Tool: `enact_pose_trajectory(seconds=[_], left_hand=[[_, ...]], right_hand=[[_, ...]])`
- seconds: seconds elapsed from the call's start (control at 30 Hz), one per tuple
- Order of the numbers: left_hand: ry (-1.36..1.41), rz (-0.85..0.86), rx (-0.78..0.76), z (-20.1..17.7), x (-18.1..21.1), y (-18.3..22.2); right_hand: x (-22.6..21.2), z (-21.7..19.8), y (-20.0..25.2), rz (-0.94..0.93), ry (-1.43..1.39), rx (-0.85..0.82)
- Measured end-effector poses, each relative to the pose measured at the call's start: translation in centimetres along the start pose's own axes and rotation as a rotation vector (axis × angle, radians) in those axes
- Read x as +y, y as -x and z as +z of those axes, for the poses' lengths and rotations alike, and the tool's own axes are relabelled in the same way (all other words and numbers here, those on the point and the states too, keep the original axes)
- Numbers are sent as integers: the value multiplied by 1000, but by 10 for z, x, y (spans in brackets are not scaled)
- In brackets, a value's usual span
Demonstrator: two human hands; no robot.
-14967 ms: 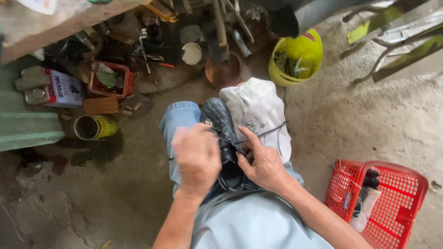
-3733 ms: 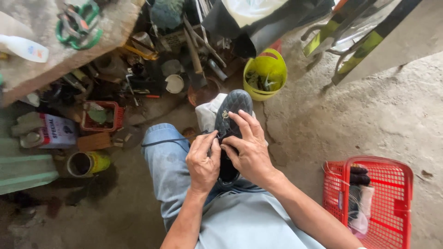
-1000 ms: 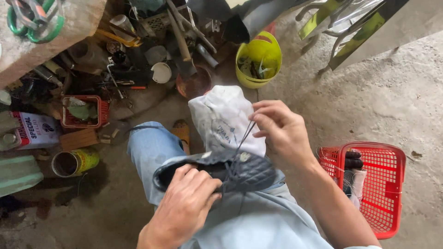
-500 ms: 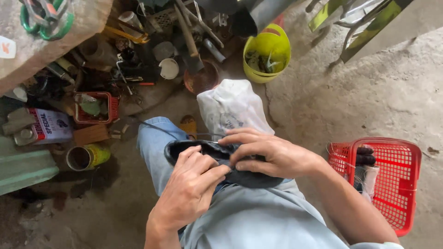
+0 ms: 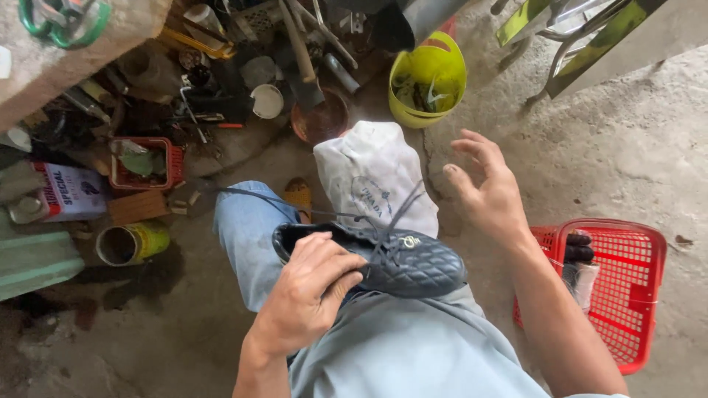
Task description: Repairing a sneaker by applying adhesive to the upper seams and then lacing it up at a workbench.
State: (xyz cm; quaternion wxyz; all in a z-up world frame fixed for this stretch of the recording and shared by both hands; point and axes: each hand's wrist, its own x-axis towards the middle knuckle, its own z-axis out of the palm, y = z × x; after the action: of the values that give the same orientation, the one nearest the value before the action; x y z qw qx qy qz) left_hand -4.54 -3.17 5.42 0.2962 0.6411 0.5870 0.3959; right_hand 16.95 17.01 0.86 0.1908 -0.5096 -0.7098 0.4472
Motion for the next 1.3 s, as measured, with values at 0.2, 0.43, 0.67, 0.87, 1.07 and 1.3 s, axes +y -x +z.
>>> enact_pose_trajectory(seconds=[0.2,0.43,0.67,0.87,1.07,1.3], left_hand=[[-70,89,-14,3,5,-13],[-100,79,-18,3,7,-10],[-79,190,-38,18,20,-2],[-456,214,293,23,10,-10],[-575,225,580,84,-47,-21],[-534,210,558,45,3,-20]], right_hand=[[-52,-6,21,-584,-82,-604],[-52,18,26,-451,-154,-850],[-49,29,29,-326,28,-115],[-21,-35,11,-313,-77,253],[-2,20,35,-467,220,269],[-13,65,52,-326,219,218]])
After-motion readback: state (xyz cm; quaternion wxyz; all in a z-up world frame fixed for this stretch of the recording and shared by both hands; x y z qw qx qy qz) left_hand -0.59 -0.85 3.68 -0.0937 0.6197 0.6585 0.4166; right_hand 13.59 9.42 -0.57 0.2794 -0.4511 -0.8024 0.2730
